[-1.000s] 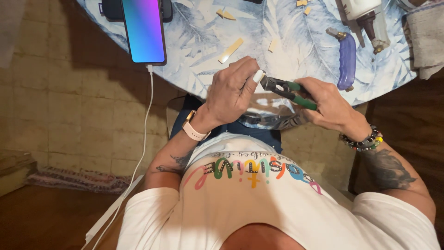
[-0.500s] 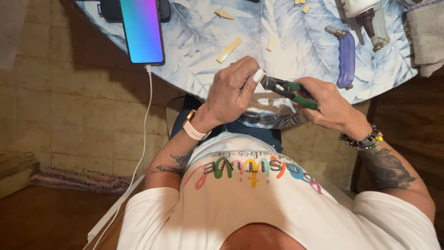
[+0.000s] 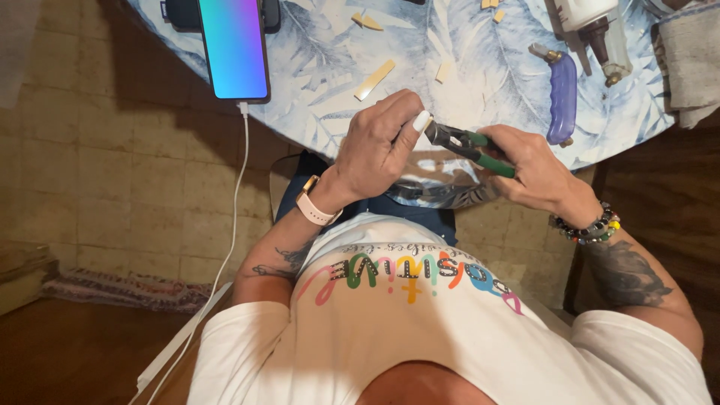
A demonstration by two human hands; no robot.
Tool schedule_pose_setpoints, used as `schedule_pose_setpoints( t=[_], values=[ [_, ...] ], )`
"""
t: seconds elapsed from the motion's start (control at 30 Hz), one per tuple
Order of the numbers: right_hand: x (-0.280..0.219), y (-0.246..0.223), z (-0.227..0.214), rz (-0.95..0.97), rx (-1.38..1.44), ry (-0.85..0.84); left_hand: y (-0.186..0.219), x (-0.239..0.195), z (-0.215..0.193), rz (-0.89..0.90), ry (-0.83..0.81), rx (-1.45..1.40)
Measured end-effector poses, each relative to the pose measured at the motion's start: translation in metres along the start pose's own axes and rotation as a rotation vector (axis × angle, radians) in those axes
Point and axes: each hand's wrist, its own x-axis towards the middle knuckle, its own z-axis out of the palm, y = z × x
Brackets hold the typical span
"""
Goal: Cutting small mosaic tiles using a tile nipper tool
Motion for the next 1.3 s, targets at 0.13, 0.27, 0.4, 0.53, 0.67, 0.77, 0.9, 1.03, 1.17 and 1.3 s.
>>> schedule_pose_setpoints(
  t=[0.13, 0.27, 0.4, 0.53, 0.67, 0.77, 0.9, 1.03, 1.17, 1.3],
  values=[
    [0.001, 0.001, 0.000, -0.003, -0.001, 0.002, 0.001, 0.001, -0.001, 0.005, 0.004, -0.010],
    [0.001, -0.001, 0.001, 0.002, 0.003, 0.014, 0.001, 0.001, 0.000, -0.001, -0.003, -0.021],
    [-0.001, 0.002, 0.002, -0.023, -0.006, 0.040, 0.001, 0.002, 0.001, -0.007, -0.008, -0.031],
    [-0.005, 0.007, 0.008, -0.045, -0.004, 0.108, 0.000, 0.005, -0.001, 0.017, 0.006, -0.015],
    [-0.003, -0.005, 0.008, -0.129, -0.157, 0.323, 0.001, 0.009, -0.009, -0.002, 0.045, 0.014],
    [0.003, -0.002, 0.011, -0.227, -0.366, 0.439, 0.003, 0.009, -0.014, 0.005, 0.095, 0.056],
    [0.007, 0.002, 0.020, -0.275, -0.587, 0.507, 0.004, 0.009, -0.015, -0.016, 0.132, 0.067],
    [0.014, -0.002, 0.023, -0.287, -0.552, 0.539, 0.000, 0.007, -0.015, -0.019, 0.166, 0.084],
    [0.011, 0.010, 0.021, -0.304, -0.549, 0.530, 0.001, 0.006, -0.016, -0.033, 0.186, 0.091],
    [0.015, 0.000, 0.027, -0.340, -0.533, 0.538, 0.004, 0.007, -0.017, -0.032, 0.184, 0.120]
  ],
)
